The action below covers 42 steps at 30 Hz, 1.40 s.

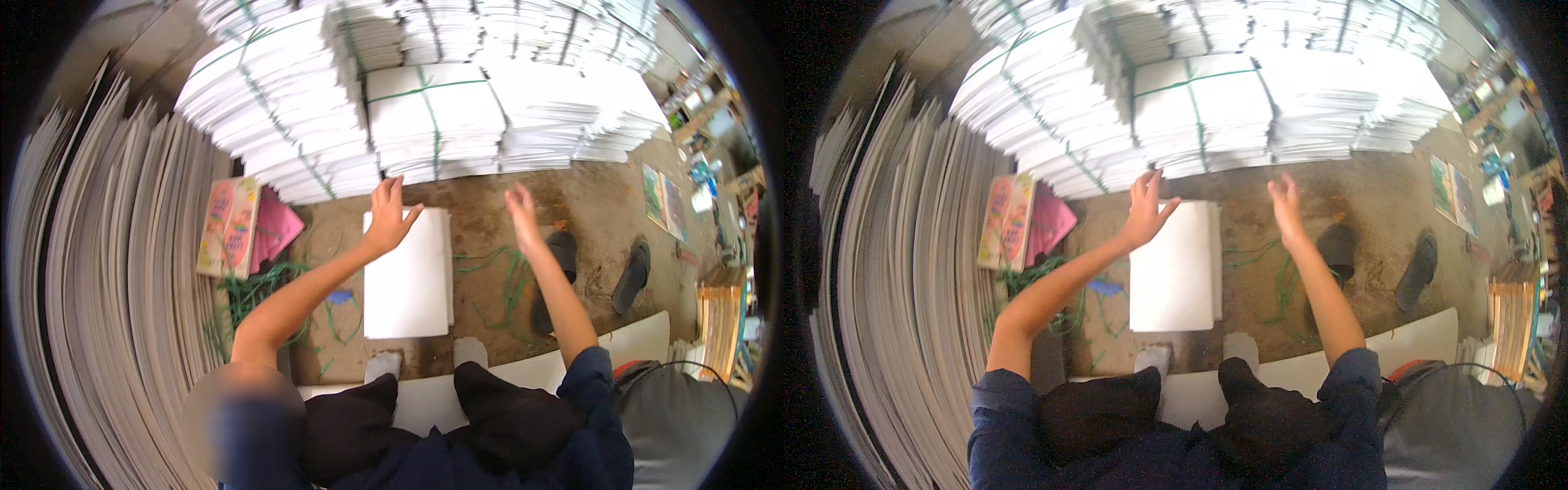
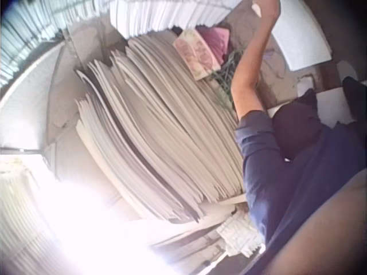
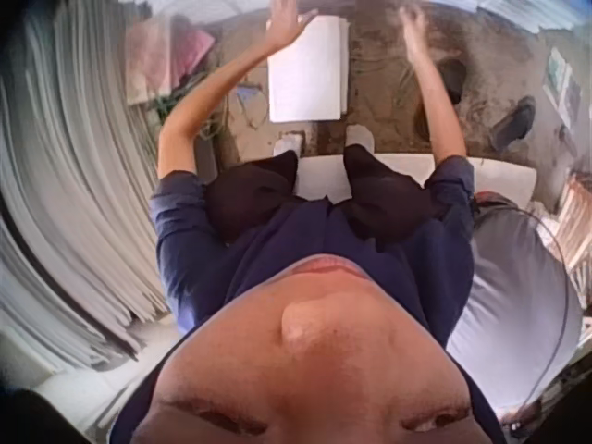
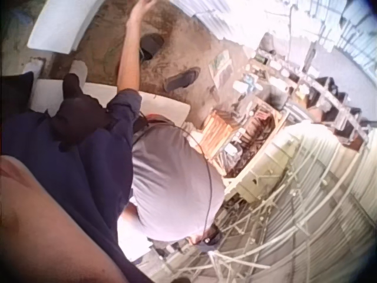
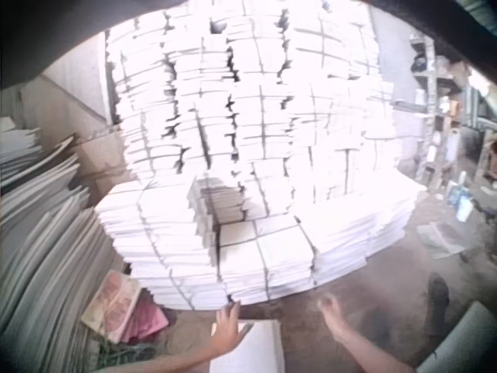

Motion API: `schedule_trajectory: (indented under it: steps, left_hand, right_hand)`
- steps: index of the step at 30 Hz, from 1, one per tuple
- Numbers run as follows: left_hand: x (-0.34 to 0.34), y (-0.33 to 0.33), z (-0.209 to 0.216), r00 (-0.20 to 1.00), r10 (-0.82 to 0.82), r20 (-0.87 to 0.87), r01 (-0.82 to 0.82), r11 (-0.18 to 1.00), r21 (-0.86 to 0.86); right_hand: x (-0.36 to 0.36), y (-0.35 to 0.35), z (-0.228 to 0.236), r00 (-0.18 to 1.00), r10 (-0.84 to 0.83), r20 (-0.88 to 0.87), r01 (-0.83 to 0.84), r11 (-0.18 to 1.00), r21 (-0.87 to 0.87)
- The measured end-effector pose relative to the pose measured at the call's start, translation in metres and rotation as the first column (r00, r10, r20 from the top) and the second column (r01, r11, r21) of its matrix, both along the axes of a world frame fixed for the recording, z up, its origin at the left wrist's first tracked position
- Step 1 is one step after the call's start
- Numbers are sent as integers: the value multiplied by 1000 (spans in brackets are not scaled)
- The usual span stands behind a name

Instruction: The person gathers loose white paper sheets into a neat stack on the floor. They then use green plastic strapping to wrap and tie the stack securely, cutting the excess strap with scissors and placing the finished bundle on a larger pile.

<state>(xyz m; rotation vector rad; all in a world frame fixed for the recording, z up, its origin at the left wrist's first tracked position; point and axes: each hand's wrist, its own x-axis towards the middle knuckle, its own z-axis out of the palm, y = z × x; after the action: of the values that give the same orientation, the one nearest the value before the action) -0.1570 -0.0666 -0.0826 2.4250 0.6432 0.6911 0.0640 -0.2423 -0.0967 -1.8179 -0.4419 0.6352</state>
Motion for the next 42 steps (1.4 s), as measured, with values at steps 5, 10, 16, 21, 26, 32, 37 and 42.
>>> schedule_trajectory:
  steps: [5,10,16,21,26,32,37,42]
  left_hand:
    - [155,26,84,947,-315,59,317,898,-304]
    - [267,30,90,971,-195,140,234,638,-734]
    - [330,18,77,973,154,173,132,246,-960]
    - [327,8,77,935,167,312,269,238,-933]
    - [307,16,90,895,24,444,426,246,-871]
    - [189,25,91,902,149,406,405,38,-913]
    - [41,32,109,954,-188,234,245,35,-969]
    - [-83,-9,48,992,-118,33,63,262,-963]
  right_hand:
    - [103,25,75,962,-63,-265,197,832,518]
    - [146,63,76,887,-39,-460,352,703,618]
    - [176,103,49,810,-74,-582,459,698,549]
    - [199,124,65,706,-176,-686,579,701,416]
    - [208,126,97,778,-168,-606,529,696,486]
    - [109,62,113,850,164,-501,183,799,573]
    - [-17,-10,107,826,322,-463,-95,888,449]
    - [-123,-36,63,714,443,-542,-420,890,175]
